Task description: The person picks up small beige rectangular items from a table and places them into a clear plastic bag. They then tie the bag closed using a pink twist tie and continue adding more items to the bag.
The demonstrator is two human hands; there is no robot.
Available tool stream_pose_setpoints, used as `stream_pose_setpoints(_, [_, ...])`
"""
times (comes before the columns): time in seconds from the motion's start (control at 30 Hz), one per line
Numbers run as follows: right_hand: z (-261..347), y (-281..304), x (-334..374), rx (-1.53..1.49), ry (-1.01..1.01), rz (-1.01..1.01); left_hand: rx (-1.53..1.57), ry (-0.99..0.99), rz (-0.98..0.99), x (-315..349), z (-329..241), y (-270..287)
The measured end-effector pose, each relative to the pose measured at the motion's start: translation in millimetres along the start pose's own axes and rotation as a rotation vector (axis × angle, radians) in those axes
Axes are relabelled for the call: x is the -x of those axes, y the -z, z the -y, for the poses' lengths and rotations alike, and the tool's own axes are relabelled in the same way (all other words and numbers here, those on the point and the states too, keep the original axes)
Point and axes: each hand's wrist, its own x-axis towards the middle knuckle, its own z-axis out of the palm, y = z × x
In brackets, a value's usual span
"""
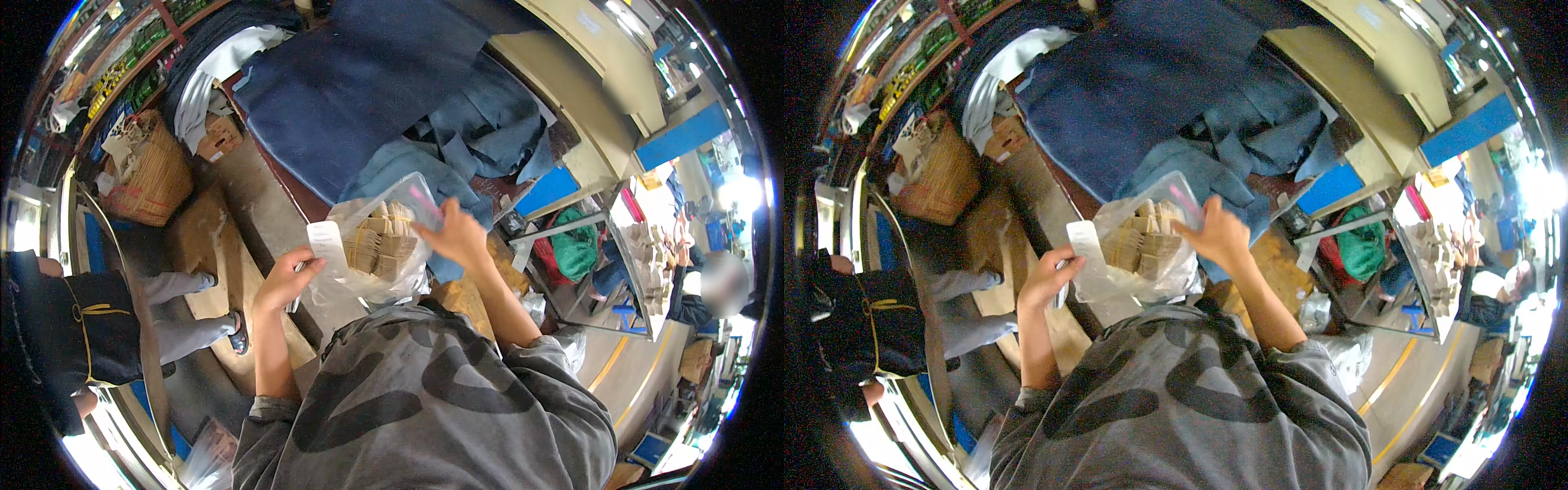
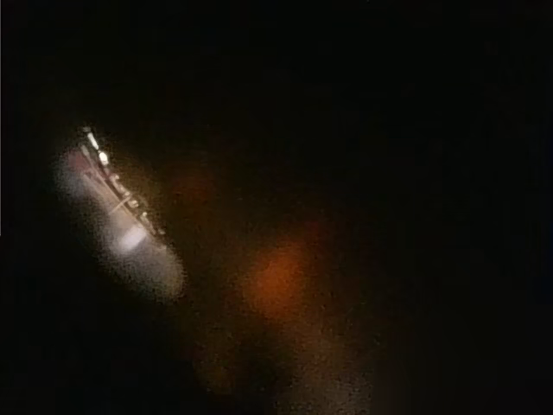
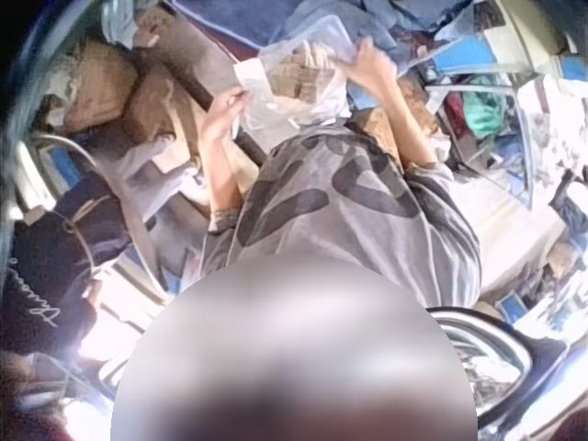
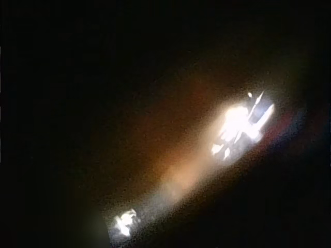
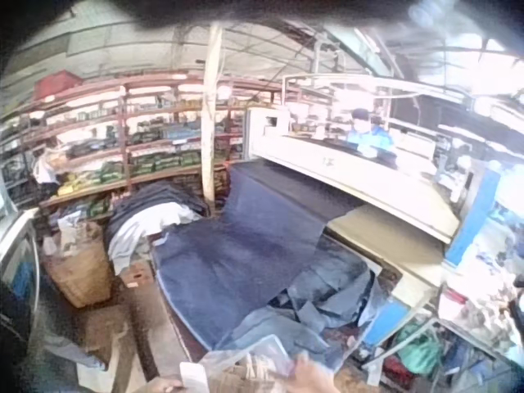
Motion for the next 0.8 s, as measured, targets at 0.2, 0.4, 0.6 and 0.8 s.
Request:
stream_pose_setpoints(0.2, [-19.7, -8.6, 11.8, -0.557, 0.169, 0.035, 0.584, 0.01, -0.234, -19.1, -21.1, -0.7])
stream_pose_setpoints(0.4, [-7.7, 81.5, 40.7, -0.736, 0.531, 0.081, 0.61, -0.346, -0.32, 47.3, -53.0, -9.2])
stream_pose_setpoints(0.6, [-57.8, 80.6, 65.8, -0.433, 0.439, 0.305, 0.164, -0.03, -0.496, 67.9, -24.6, -35.8])
stream_pose_setpoints(0.8, [-189.6, 83.3, 102.5, -0.114, 0.187, 0.496, 0.254, 0.065, -0.518, 75.1, -20.9, -59.5])
